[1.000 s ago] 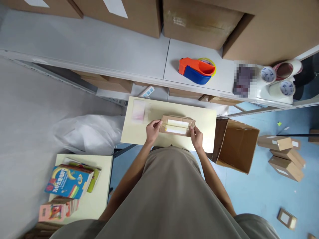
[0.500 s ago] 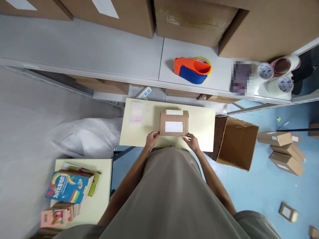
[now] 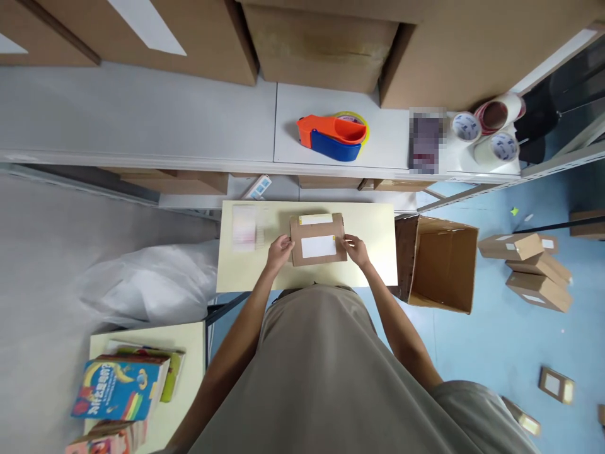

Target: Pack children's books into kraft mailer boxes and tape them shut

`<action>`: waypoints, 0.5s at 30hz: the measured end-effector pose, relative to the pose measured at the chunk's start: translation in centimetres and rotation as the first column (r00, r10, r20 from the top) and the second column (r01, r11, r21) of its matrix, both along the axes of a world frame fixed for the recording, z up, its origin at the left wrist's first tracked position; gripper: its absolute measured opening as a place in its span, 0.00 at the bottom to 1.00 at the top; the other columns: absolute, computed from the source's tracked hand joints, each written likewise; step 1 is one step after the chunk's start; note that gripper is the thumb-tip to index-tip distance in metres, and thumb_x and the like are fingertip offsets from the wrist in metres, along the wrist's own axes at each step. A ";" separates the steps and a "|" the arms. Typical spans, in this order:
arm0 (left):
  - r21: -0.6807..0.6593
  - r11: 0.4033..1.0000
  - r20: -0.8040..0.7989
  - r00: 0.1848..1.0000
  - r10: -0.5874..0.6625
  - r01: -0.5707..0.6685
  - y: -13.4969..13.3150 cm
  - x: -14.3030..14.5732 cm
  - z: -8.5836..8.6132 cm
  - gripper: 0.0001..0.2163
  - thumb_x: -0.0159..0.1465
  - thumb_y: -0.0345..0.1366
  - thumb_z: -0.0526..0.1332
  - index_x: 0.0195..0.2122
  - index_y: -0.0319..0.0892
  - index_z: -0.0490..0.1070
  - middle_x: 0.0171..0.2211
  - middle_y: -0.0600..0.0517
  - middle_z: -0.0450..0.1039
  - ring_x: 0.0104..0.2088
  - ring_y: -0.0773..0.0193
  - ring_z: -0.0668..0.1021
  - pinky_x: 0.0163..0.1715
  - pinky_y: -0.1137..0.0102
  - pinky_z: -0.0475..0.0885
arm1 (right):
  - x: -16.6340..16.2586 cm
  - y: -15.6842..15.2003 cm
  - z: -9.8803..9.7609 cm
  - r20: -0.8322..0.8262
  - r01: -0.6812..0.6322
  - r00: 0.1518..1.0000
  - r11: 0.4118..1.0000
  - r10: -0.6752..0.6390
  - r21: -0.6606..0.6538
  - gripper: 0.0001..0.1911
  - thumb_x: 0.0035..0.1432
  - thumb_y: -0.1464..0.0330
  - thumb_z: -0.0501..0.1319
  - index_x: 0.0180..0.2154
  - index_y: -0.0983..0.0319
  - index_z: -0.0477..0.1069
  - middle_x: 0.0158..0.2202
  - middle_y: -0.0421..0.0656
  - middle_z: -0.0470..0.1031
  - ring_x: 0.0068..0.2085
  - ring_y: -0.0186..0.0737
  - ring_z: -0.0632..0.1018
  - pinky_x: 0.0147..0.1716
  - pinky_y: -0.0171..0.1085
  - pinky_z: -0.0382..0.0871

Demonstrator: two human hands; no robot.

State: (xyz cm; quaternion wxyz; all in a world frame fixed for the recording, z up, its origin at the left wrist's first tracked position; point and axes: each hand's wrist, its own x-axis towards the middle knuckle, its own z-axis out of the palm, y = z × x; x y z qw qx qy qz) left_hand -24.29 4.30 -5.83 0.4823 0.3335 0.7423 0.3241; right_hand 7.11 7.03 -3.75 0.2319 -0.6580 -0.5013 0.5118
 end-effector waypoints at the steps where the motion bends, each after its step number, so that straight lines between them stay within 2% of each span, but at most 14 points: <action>1: 0.001 1.000 -0.011 1.000 0.003 -0.003 -0.1 0.1 0.3 0.19 0.59 0.43 0.74 0.50 0.43 0.79 0.50 0.41 0.85 0.53 0.47 0.86 0.60 0.50 0.80 | -0.1 -0.1 0.3 -0.012 0.006 1.000 1.000 -0.006 0.018 0.27 0.66 0.46 0.66 0.50 0.62 0.80 0.58 0.58 0.83 0.52 0.54 0.87 0.53 0.52 0.85; 4: 0.031 0.999 -0.042 0.999 0.019 -0.018 -0.7 0.5 1.7 0.21 0.61 0.46 0.74 0.52 0.43 0.79 0.49 0.42 0.85 0.52 0.48 0.86 0.57 0.54 0.81 | 0.3 -1.0 1.2 -0.060 0.037 0.998 0.994 -0.030 0.106 0.28 0.66 0.45 0.64 0.52 0.62 0.79 0.59 0.58 0.82 0.53 0.54 0.86 0.51 0.52 0.85; 8: 0.118 0.993 -0.012 1.000 0.024 -0.022 -2.2 1.6 3.5 0.27 0.66 0.55 0.70 0.59 0.43 0.76 0.53 0.40 0.83 0.55 0.48 0.85 0.55 0.58 0.82 | 1.4 -2.6 2.0 -0.092 0.066 0.995 0.981 -0.050 0.180 0.29 0.68 0.44 0.60 0.54 0.61 0.77 0.57 0.58 0.82 0.55 0.53 0.85 0.52 0.51 0.84; 11: 0.106 0.994 0.029 1.000 -0.003 0.000 -3.3 2.5 3.9 0.31 0.67 0.62 0.66 0.61 0.43 0.74 0.55 0.39 0.82 0.57 0.49 0.84 0.56 0.58 0.81 | 2.1 -3.7 1.6 -0.070 0.058 0.996 0.986 -0.047 0.155 0.27 0.68 0.45 0.60 0.51 0.61 0.78 0.55 0.56 0.84 0.52 0.53 0.85 0.51 0.52 0.84; 15: 0.011 1.000 0.020 0.999 -0.029 0.029 -4.5 3.0 3.4 0.34 0.68 0.65 0.64 0.62 0.42 0.74 0.48 0.42 0.84 0.53 0.51 0.86 0.54 0.58 0.81 | 3.0 -4.8 0.8 0.001 0.013 1.000 0.999 -0.013 0.050 0.27 0.67 0.45 0.59 0.46 0.60 0.80 0.51 0.56 0.86 0.48 0.53 0.86 0.49 0.52 0.84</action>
